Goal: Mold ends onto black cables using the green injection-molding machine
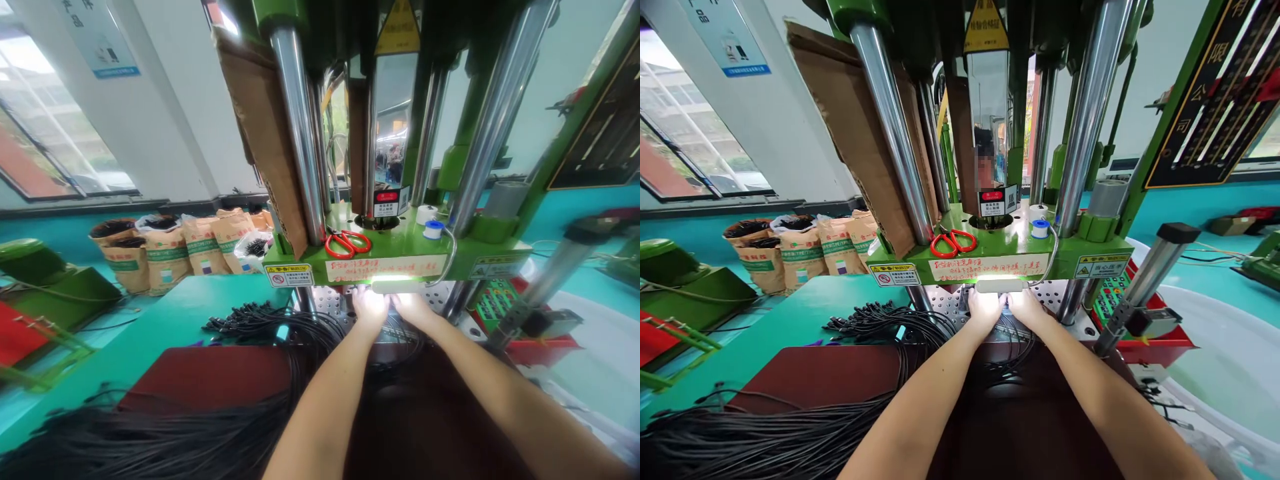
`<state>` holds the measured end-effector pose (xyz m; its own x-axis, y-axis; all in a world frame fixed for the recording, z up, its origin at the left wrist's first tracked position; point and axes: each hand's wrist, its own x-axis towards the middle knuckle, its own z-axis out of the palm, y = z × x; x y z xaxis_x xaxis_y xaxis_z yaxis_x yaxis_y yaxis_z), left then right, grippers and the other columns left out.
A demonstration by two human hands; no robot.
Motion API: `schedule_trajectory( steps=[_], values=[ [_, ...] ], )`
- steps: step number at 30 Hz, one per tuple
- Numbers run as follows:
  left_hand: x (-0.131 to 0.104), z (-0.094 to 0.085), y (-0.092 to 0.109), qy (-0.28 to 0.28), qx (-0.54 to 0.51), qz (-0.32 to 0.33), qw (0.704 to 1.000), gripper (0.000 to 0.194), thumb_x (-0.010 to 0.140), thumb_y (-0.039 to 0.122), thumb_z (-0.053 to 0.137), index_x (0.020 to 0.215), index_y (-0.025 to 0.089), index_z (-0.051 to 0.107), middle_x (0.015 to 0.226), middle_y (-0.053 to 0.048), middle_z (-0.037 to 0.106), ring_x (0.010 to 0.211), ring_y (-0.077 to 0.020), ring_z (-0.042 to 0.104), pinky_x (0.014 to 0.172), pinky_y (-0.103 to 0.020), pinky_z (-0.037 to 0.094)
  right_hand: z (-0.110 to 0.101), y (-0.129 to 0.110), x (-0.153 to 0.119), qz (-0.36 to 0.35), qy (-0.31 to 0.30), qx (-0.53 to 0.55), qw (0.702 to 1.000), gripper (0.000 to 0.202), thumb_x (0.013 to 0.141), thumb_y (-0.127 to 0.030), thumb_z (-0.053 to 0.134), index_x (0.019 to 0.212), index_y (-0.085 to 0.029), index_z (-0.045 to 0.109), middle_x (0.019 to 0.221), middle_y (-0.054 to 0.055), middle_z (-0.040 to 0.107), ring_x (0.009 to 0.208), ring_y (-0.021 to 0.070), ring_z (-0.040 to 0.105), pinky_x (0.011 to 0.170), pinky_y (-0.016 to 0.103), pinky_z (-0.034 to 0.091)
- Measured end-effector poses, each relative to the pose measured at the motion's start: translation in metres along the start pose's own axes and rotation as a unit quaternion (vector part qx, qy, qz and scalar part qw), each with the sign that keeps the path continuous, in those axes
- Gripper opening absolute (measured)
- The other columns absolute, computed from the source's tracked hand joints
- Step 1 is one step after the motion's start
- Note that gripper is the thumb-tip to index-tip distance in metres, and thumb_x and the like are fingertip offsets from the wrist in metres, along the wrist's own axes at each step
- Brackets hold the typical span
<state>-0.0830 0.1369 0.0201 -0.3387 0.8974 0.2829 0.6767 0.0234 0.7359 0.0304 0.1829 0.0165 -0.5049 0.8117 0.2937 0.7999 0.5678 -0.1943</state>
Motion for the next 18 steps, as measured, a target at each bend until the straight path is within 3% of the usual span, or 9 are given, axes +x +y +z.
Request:
schedule_trajectory(
  steps=[5,9,18],
  values=[
    [-0.001,-0.001,-0.011,-0.013,0.017,-0.007,1.000,0.017,0.072,0.012,0.048,0.083,0.018,0.060,0.092,-0.013,0.060,0.114,-0.0299,0.038,0.102,-0.044,0.020,-0.001,-0.013,0.000,-0.040,-0.012,-0.002,0.999,0.022,0.083,-0.013,0.047,0.096,-0.013,0.064,0.097,0.010,0.063,0.089,0.0228,0.057,0.083,0.034,0.043],
    [0.000,-0.003,-0.015,-0.015,0.024,0.002,1.000,0.023,0.078,0.015,0.042,0.092,0.018,0.059,0.094,-0.014,0.059,0.113,-0.0293,0.038,0.101,-0.044,0.020,0.004,-0.023,0.008,-0.048,-0.005,0.004,0.999,0.028,0.086,-0.007,0.036,0.092,-0.013,0.063,0.091,0.009,0.064,0.086,0.0212,0.058,0.084,0.034,0.042],
    [0.004,0.002,-0.013,-0.011,0.071,0.013,0.997,0.026,0.083,0.018,0.037,0.089,0.015,0.063,0.088,-0.013,0.061,0.104,-0.0275,0.046,0.100,-0.040,0.024,0.020,-0.019,0.015,-0.073,-0.005,0.003,0.997,0.026,0.086,-0.011,0.038,0.088,-0.015,0.063,0.088,0.008,0.065,0.086,0.0222,0.058,0.085,0.034,0.042]
  ],
)
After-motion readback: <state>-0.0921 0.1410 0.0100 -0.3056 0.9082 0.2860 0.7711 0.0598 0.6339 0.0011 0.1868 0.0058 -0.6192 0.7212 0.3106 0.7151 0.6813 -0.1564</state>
